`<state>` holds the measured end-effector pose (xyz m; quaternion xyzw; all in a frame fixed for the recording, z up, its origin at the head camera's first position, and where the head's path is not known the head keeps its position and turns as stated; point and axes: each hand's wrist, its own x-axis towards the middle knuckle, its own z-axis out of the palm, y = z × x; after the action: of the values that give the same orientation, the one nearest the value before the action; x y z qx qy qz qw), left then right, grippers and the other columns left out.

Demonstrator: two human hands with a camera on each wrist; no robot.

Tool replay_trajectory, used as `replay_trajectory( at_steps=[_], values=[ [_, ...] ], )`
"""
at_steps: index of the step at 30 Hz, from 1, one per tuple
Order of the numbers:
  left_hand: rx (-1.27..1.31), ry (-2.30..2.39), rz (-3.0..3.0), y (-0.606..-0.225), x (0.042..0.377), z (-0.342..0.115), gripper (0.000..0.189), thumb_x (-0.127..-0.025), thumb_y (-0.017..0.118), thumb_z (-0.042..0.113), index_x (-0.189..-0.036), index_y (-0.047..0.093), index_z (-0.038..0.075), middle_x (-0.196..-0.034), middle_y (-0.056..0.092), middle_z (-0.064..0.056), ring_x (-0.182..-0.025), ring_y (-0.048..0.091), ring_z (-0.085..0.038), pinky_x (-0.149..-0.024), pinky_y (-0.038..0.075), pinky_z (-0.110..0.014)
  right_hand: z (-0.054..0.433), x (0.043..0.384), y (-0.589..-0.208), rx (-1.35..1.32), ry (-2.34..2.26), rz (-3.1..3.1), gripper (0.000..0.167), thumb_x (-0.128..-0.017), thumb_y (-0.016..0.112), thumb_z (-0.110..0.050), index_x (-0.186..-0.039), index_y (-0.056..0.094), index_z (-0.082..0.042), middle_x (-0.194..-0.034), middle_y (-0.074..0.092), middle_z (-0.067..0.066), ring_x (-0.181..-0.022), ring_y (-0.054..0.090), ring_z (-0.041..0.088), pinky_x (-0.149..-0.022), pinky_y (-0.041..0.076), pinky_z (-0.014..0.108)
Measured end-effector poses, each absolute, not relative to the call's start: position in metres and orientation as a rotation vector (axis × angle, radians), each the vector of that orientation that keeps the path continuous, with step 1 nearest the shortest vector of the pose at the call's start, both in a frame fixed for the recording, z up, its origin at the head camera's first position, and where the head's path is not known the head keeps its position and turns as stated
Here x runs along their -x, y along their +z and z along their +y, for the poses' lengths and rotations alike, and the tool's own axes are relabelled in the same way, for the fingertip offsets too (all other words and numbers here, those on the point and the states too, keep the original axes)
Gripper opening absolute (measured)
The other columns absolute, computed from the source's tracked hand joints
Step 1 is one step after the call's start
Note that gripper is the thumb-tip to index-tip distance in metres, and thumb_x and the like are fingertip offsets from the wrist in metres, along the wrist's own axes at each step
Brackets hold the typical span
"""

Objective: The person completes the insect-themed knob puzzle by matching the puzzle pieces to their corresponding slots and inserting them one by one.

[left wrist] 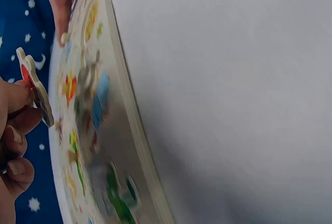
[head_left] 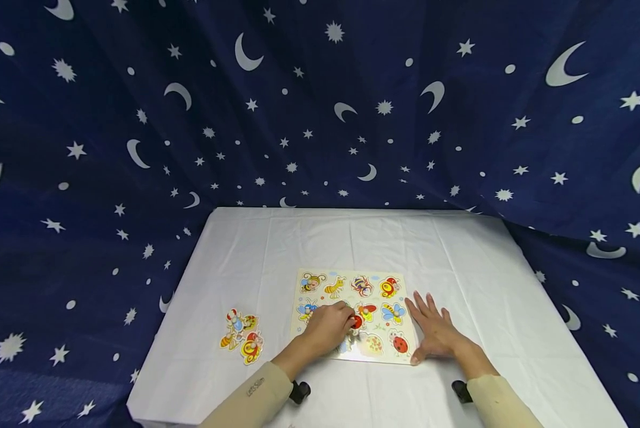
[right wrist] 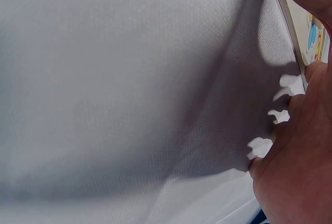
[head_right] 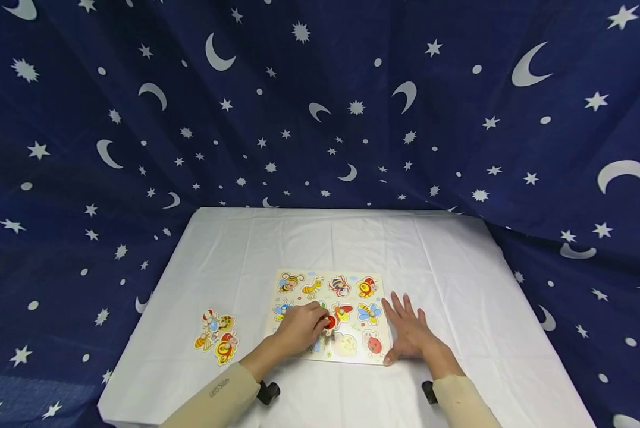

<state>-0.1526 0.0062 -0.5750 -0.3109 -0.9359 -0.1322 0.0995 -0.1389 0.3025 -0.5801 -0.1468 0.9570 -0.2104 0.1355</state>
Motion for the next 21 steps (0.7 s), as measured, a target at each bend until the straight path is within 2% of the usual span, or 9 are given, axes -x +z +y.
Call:
replay_trajectory(
  at_steps=[7, 14, 21],
  values=[
    [0.997, -0.301, -2.787, -0.575, 0.15, 0.034, 0.016, -0.094, 0.063, 0.034, -0.1, 0.072, 0.021, -0.092, 0.068, 0.01, -0.075, 0.066, -0.004, -0.061, 0.05, -0.022, 0.304, 0.138, -0.582, 0.427, -0.619, 2.775, 0.144, -0.035, 0.089, -0.053, -0.152, 0.024, -0.002, -0.159, 0.011, 0.028, -0.144, 0.003, 0.055, -0.104, 0.009, 0.078],
    [1.057, -0.256, -2.767, -0.578, 0.148, 0.057, 0.01, -0.09, 0.067, 0.033, -0.09, 0.072, 0.024, -0.08, 0.068, 0.012, -0.069, 0.064, -0.004, -0.055, 0.046, -0.023, 0.303, 0.139, -0.581, 0.465, -0.604, 2.8, 0.141, -0.037, 0.088, -0.054, -0.152, 0.025, -0.002, -0.159, 0.013, 0.029, -0.144, 0.006, 0.056, -0.104, 0.01, 0.077],
    [1.125, -0.252, -2.743, -0.582, 0.144, 0.08, 0.007, -0.088, 0.069, 0.031, -0.087, 0.072, 0.025, -0.075, 0.067, 0.012, -0.063, 0.062, -0.004, -0.051, 0.043, -0.023, 0.305, 0.138, -0.581, 0.425, -0.587, 2.8, 0.143, -0.035, 0.088, -0.056, -0.152, 0.026, -0.003, -0.159, 0.013, 0.028, -0.144, 0.006, 0.055, -0.105, 0.011, 0.077]
  ],
)
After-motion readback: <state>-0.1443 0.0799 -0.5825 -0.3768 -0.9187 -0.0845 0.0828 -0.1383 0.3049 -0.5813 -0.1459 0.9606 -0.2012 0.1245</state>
